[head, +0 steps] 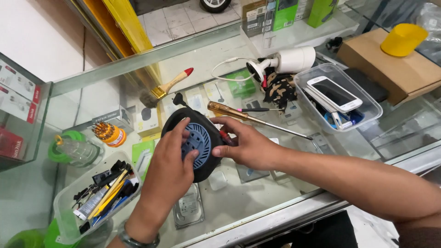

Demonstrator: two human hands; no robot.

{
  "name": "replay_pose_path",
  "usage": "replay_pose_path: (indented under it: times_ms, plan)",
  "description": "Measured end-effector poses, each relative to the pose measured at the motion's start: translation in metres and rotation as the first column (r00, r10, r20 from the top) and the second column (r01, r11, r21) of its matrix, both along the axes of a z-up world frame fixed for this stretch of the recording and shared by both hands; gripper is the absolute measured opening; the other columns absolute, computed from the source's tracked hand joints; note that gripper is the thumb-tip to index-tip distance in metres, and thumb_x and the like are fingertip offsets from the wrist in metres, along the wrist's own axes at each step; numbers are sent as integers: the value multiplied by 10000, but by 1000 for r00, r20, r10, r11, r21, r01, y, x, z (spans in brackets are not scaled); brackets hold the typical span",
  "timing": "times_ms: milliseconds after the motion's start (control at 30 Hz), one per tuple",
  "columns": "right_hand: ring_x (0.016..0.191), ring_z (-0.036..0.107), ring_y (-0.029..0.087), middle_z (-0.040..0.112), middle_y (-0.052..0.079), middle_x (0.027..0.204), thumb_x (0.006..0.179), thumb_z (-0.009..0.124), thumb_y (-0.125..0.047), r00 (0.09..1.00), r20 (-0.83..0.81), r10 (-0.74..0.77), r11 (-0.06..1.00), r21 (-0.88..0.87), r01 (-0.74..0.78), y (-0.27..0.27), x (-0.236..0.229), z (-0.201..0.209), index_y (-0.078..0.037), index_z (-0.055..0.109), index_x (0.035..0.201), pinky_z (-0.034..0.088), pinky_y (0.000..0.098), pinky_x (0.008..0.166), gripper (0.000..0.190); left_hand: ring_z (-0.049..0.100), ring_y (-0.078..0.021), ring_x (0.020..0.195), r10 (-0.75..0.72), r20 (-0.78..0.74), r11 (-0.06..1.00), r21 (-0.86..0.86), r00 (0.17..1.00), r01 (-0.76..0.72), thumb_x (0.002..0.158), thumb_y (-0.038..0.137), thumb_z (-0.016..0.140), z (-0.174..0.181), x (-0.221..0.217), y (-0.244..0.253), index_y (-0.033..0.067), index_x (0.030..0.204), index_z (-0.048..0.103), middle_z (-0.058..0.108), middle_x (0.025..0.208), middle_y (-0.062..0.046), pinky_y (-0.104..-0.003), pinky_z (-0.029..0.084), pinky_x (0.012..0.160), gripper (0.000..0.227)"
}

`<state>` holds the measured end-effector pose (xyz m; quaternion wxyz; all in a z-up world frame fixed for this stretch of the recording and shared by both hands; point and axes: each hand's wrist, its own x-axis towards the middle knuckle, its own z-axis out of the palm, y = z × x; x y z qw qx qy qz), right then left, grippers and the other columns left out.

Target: Reassembling a power strip by tightening screws with a screwdriver and cleaning it with a handheld blower.

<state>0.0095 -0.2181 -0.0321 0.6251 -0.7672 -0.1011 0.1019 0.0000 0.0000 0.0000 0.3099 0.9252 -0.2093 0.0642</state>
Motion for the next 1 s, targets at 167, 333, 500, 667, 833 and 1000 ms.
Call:
replay_pose_path:
  times_ms: [167, 333, 500, 667, 833, 1000]
  plan:
    - [639, 562, 113, 576, 88, 927, 800, 850, -73, 995, 68, -77, 952, 303, 53, -6, 1, -1, -41, 500, 1500, 504, 221, 445, 783, 643, -390, 1109, -166, 282, 980, -57, 945, 189, 910, -9, 617, -10, 7, -1, 26, 1468, 473, 622, 1160, -160, -577, 480, 1030, 577]
    - [602, 553, 68, 588, 55, 794, 817, 837, -17, 989, 74, -125, 909, 408, 85, -10, -4, 13, 54, 633, 1359, 441, 165, 412, 584, 607, -302, 1163, -314, 510, 949, 188, 801, 253, 968, -24, 552, -17, 7, -1, 120, 1505, 482, 585, 1169, -84, -635, 345, 1158, 561]
    - [571, 552, 68, 629, 91, 764, 810, 848, -49, 976, 194, -100, 910, 415, 11, -12, -3, 11, 37, 679, 1296, 482, 201, 422, 521, 622, -239, 1123, -421, 632, 906, 334, 651, 261, 971, -67, 543, -8, 7, 2, 163, 1455, 551, 630, 1091, -36, -681, 319, 1171, 536]
    - [544, 534, 92, 597, 95, 749, 858, 793, -64, 981, 180, -75, 922, 386, 0, -10, -8, 28, 67, 629, 1339, 476, 198, 414, 525, 611, -206, 1155, -412, 674, 907, 369, 613, 204, 966, -58, 583, -4, 8, 4, 201, 1430, 577, 651, 1093, -1, -683, 333, 1170, 532]
    - [540, 502, 98, 557, 90, 727, 921, 740, -95, 994, 60, -93, 888, 456, 55, -16, 3, 9, 102, 594, 1356, 442, 204, 388, 499, 599, -191, 1208, -396, 690, 917, 338, 606, 213, 962, -29, 599, -3, 9, 5, 221, 1431, 578, 661, 1113, 25, -683, 317, 1180, 532]
    - [574, 499, 118, 498, 57, 747, 966, 684, -109, 988, -126, -88, 906, 401, 132, -14, 5, 12, 65, 660, 1301, 394, 207, 409, 378, 630, -175, 1086, -459, 638, 888, 358, 619, 289, 968, 21, 632, 1, 9, 7, 207, 1308, 661, 717, 1028, 39, -635, 365, 1171, 389]
